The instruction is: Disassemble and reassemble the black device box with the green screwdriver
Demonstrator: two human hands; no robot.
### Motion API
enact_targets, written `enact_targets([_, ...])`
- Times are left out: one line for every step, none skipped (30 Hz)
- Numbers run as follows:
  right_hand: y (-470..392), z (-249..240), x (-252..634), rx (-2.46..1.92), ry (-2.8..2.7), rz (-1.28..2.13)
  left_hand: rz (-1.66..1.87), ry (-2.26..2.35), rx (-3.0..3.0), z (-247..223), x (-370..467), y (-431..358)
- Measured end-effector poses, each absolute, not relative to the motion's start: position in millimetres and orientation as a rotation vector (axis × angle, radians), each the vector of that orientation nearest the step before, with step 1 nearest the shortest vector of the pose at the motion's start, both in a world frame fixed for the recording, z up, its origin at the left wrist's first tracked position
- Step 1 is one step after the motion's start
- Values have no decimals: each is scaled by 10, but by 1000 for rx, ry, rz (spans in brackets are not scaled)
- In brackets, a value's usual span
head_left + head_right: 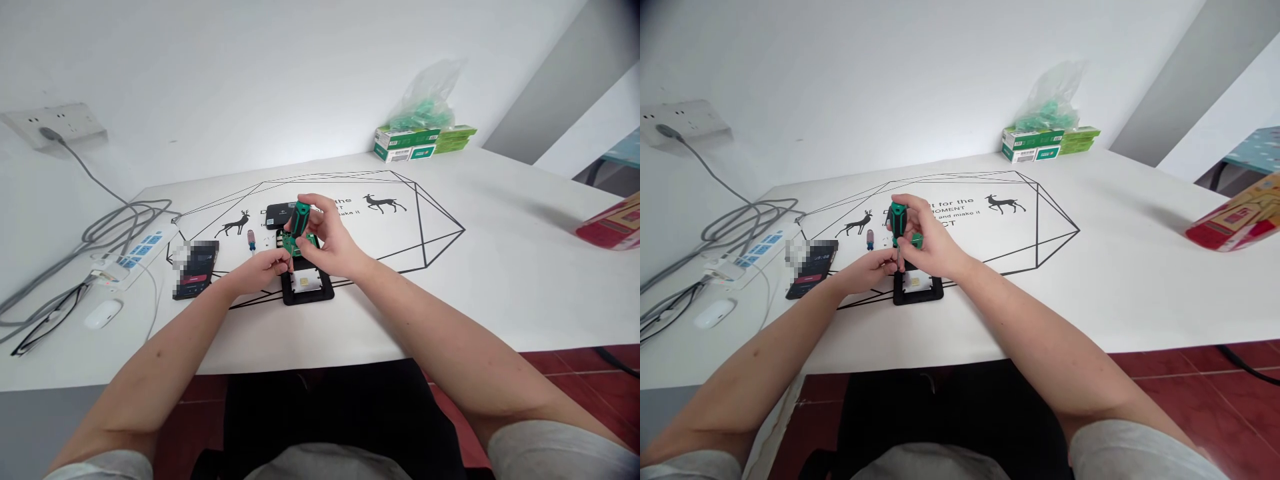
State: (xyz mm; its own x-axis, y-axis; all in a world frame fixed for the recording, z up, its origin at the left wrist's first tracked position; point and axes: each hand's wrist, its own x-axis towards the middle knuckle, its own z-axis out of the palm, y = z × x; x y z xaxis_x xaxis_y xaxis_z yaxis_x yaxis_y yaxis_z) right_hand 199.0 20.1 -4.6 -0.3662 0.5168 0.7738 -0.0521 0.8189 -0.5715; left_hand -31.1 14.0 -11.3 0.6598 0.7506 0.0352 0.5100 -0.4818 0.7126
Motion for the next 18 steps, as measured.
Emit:
enact_targets([193,-39,1996,-355,-1873,625,434,963,2187,-97,-311,128])
enact_targets([184,-33,1998,-356,-1883,631,416,961,2188,-82,-313,117])
enact_targets([175,-30,1999,-354,-1892,642,394,960,2190,-70,-316,108])
enact_targets([164,-28,1997,-350,-1902,653,367,957,2191,-61,-320,101])
enact_targets([152,-27,1993,-348,-1913,663,342,948,2190,-56,-324,95])
enact_targets([140,-27,1987,-349,-1927,668,320,931,2191,-56,-325,91])
enact_targets([128,-28,1979,-352,-1945,667,303,906,2194,-59,-324,87])
enact_targets([116,-29,1971,-353,-1967,659,288,876,2203,-63,-320,82])
enact_targets([104,-30,1963,-351,-1990,648,274,847,2217,-68,-311,77])
enact_targets([93,-31,1955,-343,-2013,634,259,825,2237,-71,-300,69])
enact_targets([83,-30,1948,-332,-2033,617,248,813,2260,-71,-288,60])
enact_targets([72,-29,1942,-324,-2049,598,240,807,2281,-68,-274,49])
enact_targets([62,-26,1938,-321,-2064,581,241,810,2297,-63,-262,38])
enact_targets([51,-22,1935,-325,-2075,564,244,816,2306,-56,-253,26])
enact_targets([42,-17,1933,-333,-2085,550,247,827,2308,-48,-246,16])
enact_targets([33,-12,1932,-342,-2092,539,245,838,2304,-42,-242,9])
enact_targets([26,-8,1930,-348,-2096,533,239,853,2298,-39,-241,3])
enact_targets([20,-5,1928,-345,-2098,528,231,871,2290,-38,-242,0])
